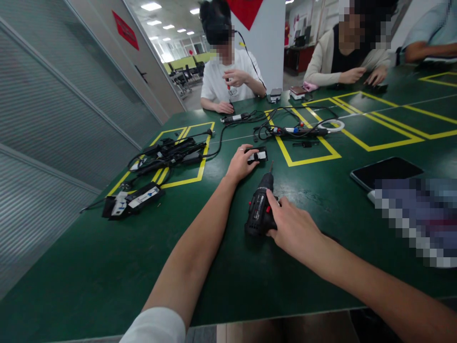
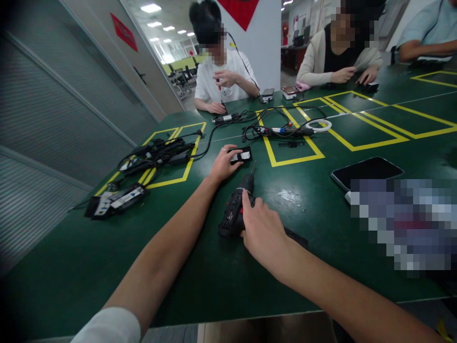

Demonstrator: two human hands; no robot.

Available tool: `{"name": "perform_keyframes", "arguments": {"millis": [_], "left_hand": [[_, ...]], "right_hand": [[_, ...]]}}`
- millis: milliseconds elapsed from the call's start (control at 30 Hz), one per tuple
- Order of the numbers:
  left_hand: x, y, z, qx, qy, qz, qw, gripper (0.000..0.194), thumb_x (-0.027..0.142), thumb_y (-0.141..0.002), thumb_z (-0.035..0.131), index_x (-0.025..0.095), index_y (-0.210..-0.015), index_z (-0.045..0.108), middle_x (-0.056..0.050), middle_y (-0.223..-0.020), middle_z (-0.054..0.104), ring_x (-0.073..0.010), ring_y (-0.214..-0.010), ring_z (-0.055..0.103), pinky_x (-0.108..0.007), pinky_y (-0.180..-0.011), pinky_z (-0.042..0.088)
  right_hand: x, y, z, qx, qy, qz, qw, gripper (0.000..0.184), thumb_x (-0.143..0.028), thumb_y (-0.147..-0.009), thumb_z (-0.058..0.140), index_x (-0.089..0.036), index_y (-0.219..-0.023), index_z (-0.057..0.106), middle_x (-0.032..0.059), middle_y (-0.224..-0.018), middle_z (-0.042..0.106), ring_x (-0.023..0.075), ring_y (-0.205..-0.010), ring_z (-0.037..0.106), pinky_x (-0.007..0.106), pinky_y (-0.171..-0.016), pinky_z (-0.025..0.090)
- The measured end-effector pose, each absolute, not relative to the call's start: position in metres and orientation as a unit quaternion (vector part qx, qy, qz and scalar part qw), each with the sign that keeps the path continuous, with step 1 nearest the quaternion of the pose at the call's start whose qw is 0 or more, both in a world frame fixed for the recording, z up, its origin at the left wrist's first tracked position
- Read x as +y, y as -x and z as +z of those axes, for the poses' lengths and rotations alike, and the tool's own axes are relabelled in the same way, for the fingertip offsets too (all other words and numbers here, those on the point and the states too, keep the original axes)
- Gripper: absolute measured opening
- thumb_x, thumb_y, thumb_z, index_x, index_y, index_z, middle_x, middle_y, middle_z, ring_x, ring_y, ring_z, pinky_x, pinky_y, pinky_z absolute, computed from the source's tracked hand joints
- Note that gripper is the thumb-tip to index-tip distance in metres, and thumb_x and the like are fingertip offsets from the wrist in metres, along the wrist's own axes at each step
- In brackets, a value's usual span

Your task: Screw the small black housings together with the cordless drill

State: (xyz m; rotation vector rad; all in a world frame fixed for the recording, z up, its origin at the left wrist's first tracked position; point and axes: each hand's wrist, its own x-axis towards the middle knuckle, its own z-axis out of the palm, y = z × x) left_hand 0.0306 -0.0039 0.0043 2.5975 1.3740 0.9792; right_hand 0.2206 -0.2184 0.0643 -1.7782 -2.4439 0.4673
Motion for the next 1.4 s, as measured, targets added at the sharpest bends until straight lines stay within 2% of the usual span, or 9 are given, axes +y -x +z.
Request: {"name": "perform_keyframes", "arguments": {"millis": [333,500,600,733,867,933,1067,1167,1400], "left_hand": [[-0.007,-0.036,0.015,0.467,-0.798,0.377,0.058,0.043,0.029,-0.079,0.066,0.020,-0.120,0.061,-0.010,-0.127,0.052,-0.0242,-0.122,0.048,-0.038,-0.109,0.038],[-0.003,-0.038,0.054,0.482,-0.758,0.409,0.163,0.043,0.034,-0.079,0.066,0.018,-0.119,0.062,-0.009,-0.116,0.062,-0.0218,-0.105,0.058,-0.036,-0.097,0.046],[-0.013,-0.043,0.086,0.431,-0.799,0.353,0.227,0.044,0.035,-0.077,0.068,0.017,-0.117,0.064,-0.007,-0.110,0.066,-0.0224,-0.102,0.060,-0.036,-0.094,0.047],[-0.039,-0.058,0.118,0.372,-0.846,0.285,0.255,0.039,0.030,-0.074,0.070,0.017,-0.112,0.067,-0.005,-0.109,0.066,-0.0252,-0.106,0.058,-0.040,-0.096,0.046],[-0.059,-0.082,0.123,0.341,-0.862,0.272,0.257,0.032,0.022,-0.072,0.070,0.018,-0.104,0.069,-0.005,-0.104,0.066,-0.0263,-0.106,0.058,-0.042,-0.096,0.046],[-0.067,-0.094,0.120,0.319,-0.884,0.234,0.249,0.027,0.020,-0.070,0.070,0.017,-0.097,0.071,-0.004,-0.099,0.066,-0.0253,-0.100,0.060,-0.040,-0.093,0.047],[-0.070,-0.104,0.113,0.303,-0.900,0.175,0.259,0.023,0.022,-0.069,0.072,0.017,-0.091,0.070,-0.004,-0.090,0.067,-0.0241,-0.093,0.061,-0.037,-0.090,0.048],[-0.055,-0.090,0.106,0.328,-0.885,0.219,0.247,0.040,0.028,-0.071,0.074,0.019,-0.109,0.067,-0.005,-0.106,0.067,-0.0258,-0.107,0.059,-0.038,-0.099,0.044],[-0.003,-0.033,0.032,0.470,-0.841,0.248,0.104,0.076,0.029,-0.063,0.080,0.022,-0.134,0.052,-0.011,-0.137,0.048,-0.0297,-0.126,0.047,-0.041,-0.111,0.035]], "right_hand": [[-0.220,-0.209,0.071,-0.786,0.599,0.153,0.032,0.106,-0.036,-0.070,0.077,-0.013,-0.155,0.019,0.0228,-0.122,0.057,0.0350,-0.094,0.064,0.042,-0.073,0.050],[-0.224,-0.213,0.077,-0.771,0.607,0.185,0.051,0.100,-0.037,-0.070,0.077,-0.009,-0.152,0.027,0.0239,-0.124,0.058,0.0393,-0.107,0.059,0.047,-0.082,0.050],[-0.204,-0.224,0.082,-0.742,0.599,0.237,0.186,0.088,-0.053,-0.078,0.066,-0.011,-0.149,0.034,0.0217,-0.124,0.059,0.0376,-0.114,0.056,0.048,-0.089,0.048],[-0.151,-0.234,0.089,-0.562,0.580,0.377,0.453,0.076,-0.060,-0.086,0.052,-0.016,-0.146,0.035,0.0134,-0.110,0.065,0.0269,-0.099,0.063,0.037,-0.080,0.052],[-0.104,-0.229,0.097,-0.333,0.477,0.663,0.471,0.050,-0.056,-0.093,0.038,-0.016,-0.120,0.053,0.0094,-0.082,0.064,0.0240,-0.075,0.065,0.035,-0.062,0.053],[-0.091,-0.225,0.097,-0.266,0.411,0.727,0.481,0.036,-0.045,-0.097,0.032,-0.019,-0.103,0.056,0.0042,-0.067,0.059,0.0195,-0.061,0.060,0.032,-0.055,0.050],[-0.085,-0.229,0.086,-0.174,0.399,0.726,0.533,0.030,-0.033,-0.099,0.030,-0.020,-0.076,0.046,-0.0066,-0.048,0.031,0.0091,-0.037,0.030,0.019,-0.037,0.028],[-0.084,-0.241,0.072,-0.188,0.425,0.714,0.523,0.031,-0.036,-0.100,0.029,-0.021,-0.079,0.046,-0.0106,-0.047,0.022,0.0079,-0.035,0.016,0.019,-0.034,0.019],[-0.082,-0.249,0.042,-0.366,0.478,0.547,0.582,0.026,-0.038,-0.097,0.041,-0.018,-0.090,0.057,-0.0101,-0.048,0.032,0.0082,-0.039,0.026,0.019,-0.039,0.026]]}}
